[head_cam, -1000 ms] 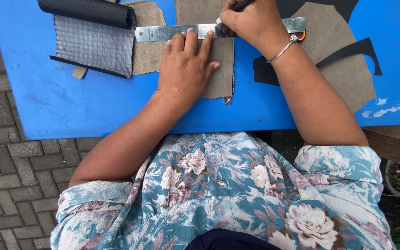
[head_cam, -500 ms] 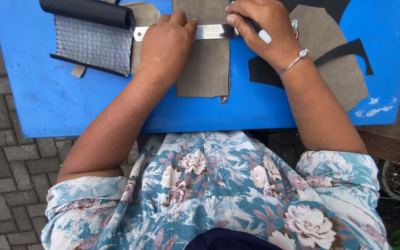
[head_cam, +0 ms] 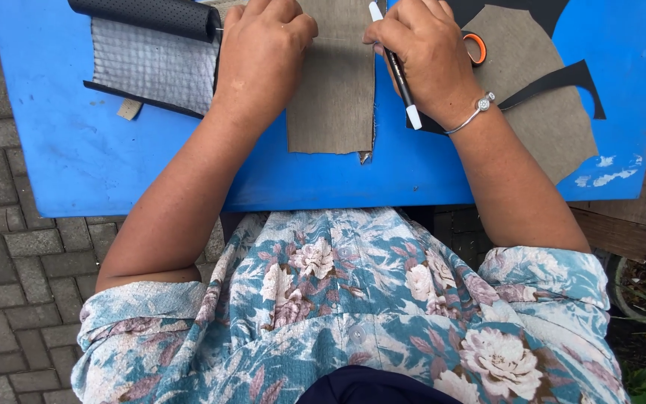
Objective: Marking leather pieces using a metal ruler and a white marker on a blue work table.
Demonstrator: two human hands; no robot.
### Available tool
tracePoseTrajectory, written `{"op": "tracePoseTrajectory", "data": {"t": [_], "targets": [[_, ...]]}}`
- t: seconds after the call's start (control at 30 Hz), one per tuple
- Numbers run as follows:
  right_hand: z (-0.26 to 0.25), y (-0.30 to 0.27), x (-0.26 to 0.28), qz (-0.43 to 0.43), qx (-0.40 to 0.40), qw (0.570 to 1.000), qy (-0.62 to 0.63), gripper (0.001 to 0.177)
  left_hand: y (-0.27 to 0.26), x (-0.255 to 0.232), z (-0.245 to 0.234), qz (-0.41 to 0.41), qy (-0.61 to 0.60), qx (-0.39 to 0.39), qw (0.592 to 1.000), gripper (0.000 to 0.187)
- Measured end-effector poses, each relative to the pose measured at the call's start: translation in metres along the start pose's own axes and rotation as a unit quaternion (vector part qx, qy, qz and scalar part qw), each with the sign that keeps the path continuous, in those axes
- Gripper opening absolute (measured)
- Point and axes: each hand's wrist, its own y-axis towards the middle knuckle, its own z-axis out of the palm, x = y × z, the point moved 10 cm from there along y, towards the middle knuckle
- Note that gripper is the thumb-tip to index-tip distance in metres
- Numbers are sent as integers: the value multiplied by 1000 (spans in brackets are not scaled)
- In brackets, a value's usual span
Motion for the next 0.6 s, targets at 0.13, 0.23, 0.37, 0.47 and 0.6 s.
{"op": "tracePoseTrajectory", "data": {"t": [0.13, 0.23, 0.37, 0.47, 0.6], "targets": [[7, -6, 9, -12, 3, 998, -69, 10, -13, -7, 12, 25, 55, -1, 998, 12], [12, -10, 13, -15, 28, 998, -52, 12, -20, -12, 24, 30, 60, 22, 997, 10], [18, -17, 14, -16, 42, 997, -54, 14, -28, -22, 33, 27, 81, 59, 995, 14], [22, -16, 10, -7, 80, 997, -21, 22, -32, -30, 32, 4, 74, 76, 994, 17], [-1, 12, 12, 32, 57, 982, 179, 33, -40, -46, 35, -40, 84, 161, 983, 50]]}}
